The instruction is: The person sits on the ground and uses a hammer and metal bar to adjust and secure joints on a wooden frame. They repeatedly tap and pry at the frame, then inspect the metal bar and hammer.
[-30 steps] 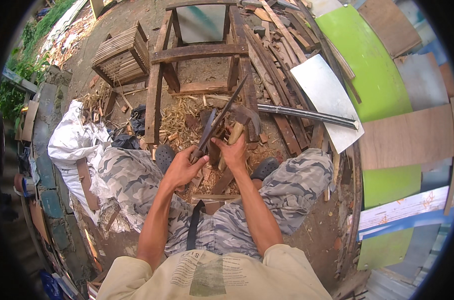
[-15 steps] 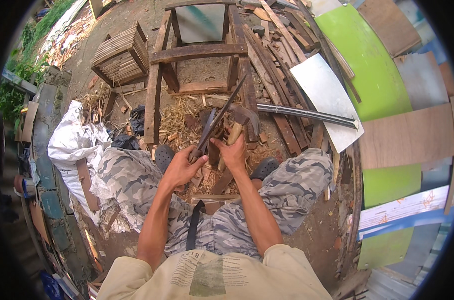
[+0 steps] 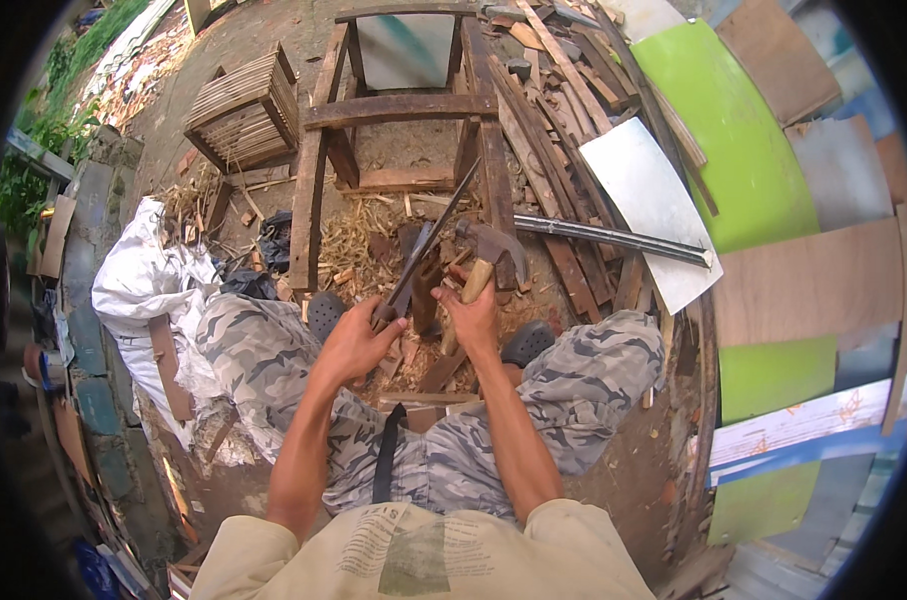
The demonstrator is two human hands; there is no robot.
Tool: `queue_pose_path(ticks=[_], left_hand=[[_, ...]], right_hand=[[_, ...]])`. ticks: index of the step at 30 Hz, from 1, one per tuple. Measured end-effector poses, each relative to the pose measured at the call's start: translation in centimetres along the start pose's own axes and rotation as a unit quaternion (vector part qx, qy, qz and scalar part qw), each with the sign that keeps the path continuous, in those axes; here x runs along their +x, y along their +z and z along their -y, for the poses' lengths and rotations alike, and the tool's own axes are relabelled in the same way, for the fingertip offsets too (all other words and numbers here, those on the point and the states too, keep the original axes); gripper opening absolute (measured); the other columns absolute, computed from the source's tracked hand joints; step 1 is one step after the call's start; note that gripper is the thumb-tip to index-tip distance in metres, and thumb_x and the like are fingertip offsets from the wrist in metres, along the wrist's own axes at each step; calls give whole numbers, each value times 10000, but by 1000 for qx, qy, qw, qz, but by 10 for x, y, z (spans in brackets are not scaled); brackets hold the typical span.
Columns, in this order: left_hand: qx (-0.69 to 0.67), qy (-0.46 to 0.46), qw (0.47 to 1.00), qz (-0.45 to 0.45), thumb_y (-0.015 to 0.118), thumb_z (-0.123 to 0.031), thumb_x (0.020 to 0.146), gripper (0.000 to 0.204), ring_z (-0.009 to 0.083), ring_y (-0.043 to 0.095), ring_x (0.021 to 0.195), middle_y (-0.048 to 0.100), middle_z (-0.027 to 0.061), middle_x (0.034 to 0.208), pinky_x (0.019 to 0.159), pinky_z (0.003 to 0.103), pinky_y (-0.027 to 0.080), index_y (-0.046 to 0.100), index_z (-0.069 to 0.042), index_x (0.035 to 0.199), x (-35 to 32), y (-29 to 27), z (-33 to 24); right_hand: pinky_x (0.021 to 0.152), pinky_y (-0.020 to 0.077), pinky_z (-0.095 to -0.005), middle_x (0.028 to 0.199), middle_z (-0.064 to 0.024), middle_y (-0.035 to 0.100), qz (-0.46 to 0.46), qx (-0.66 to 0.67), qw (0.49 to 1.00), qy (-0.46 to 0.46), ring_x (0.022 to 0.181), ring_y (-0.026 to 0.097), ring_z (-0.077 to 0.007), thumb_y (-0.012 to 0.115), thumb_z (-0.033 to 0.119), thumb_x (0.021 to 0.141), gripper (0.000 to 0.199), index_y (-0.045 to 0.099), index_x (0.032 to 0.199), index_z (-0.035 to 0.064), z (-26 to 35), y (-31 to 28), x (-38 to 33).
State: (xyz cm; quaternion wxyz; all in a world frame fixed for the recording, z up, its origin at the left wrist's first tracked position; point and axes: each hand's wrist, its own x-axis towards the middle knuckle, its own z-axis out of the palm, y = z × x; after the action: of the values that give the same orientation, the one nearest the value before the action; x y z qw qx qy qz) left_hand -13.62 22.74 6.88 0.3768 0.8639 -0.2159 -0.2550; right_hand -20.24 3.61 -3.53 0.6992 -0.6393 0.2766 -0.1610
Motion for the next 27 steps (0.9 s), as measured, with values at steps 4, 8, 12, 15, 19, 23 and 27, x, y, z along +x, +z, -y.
queue_pose_path(ticks=[4, 8, 12, 15, 19, 23, 27], left_hand=[[-14, -31, 999, 34, 709, -325, 920, 380, 349, 659, 670, 647, 221, 760, 640, 446, 488, 613, 31, 1014, -4, -6, -11], [5, -8, 999, 34, 703, -319, 922, 377, 399, 659, 738, 654, 235, 779, 670, 454, 494, 608, 31, 1023, -9, -3, -7], [16, -1, 1000, 21, 697, -310, 925, 371, 467, 640, 788, 659, 257, 807, 697, 480, 491, 597, 36, 1013, -14, -3, -7], [11, -12, 1000, 18, 695, -313, 928, 374, 490, 628, 809, 657, 271, 816, 708, 496, 483, 587, 39, 993, -21, -5, -11], [3, -52, 998, 27, 680, -291, 936, 368, 530, 635, 819, 652, 317, 792, 724, 566, 481, 564, 50, 1009, -30, -6, -23], [11, -67, 997, 30, 675, -300, 937, 379, 526, 650, 840, 662, 329, 816, 738, 565, 498, 563, 53, 1016, -34, -8, -28], [8, -66, 997, 48, 671, -308, 938, 391, 526, 655, 849, 662, 342, 825, 751, 568, 504, 564, 56, 1033, -32, -7, -25]], right_hand=[[985, 571, -341, 1306, -145, 584, -6, 20, 999, -34, 1232, 583, -232, 850, 38, 807, 672, 434, 1333, -10, -9, 5, -1], [951, 593, -333, 1330, -151, 541, 7, 44, 999, -9, 1219, 589, -238, 840, 35, 818, 708, 401, 1373, 10, -11, 9, -5], [957, 595, -337, 1332, -153, 519, 26, 84, 996, 2, 1213, 585, -234, 831, 35, 828, 726, 375, 1393, 21, -19, 7, -6], [955, 598, -340, 1322, -150, 527, 28, 78, 997, -9, 1176, 607, -230, 820, 25, 836, 712, 373, 1391, 20, -20, 9, -9], [935, 607, -343, 1313, -140, 531, 21, 92, 995, 15, 1170, 611, -231, 814, 14, 839, 692, 380, 1378, 10, -12, 12, -16], [932, 608, -342, 1297, -130, 538, 33, 129, 991, 16, 1193, 596, -233, 813, -3, 834, 666, 395, 1353, -8, -7, 13, -20], [933, 609, -342, 1291, -127, 544, 14, 61, 998, -14, 1146, 626, -233, 809, -21, 831, 629, 419, 1325, -21, -10, 18, -22]])
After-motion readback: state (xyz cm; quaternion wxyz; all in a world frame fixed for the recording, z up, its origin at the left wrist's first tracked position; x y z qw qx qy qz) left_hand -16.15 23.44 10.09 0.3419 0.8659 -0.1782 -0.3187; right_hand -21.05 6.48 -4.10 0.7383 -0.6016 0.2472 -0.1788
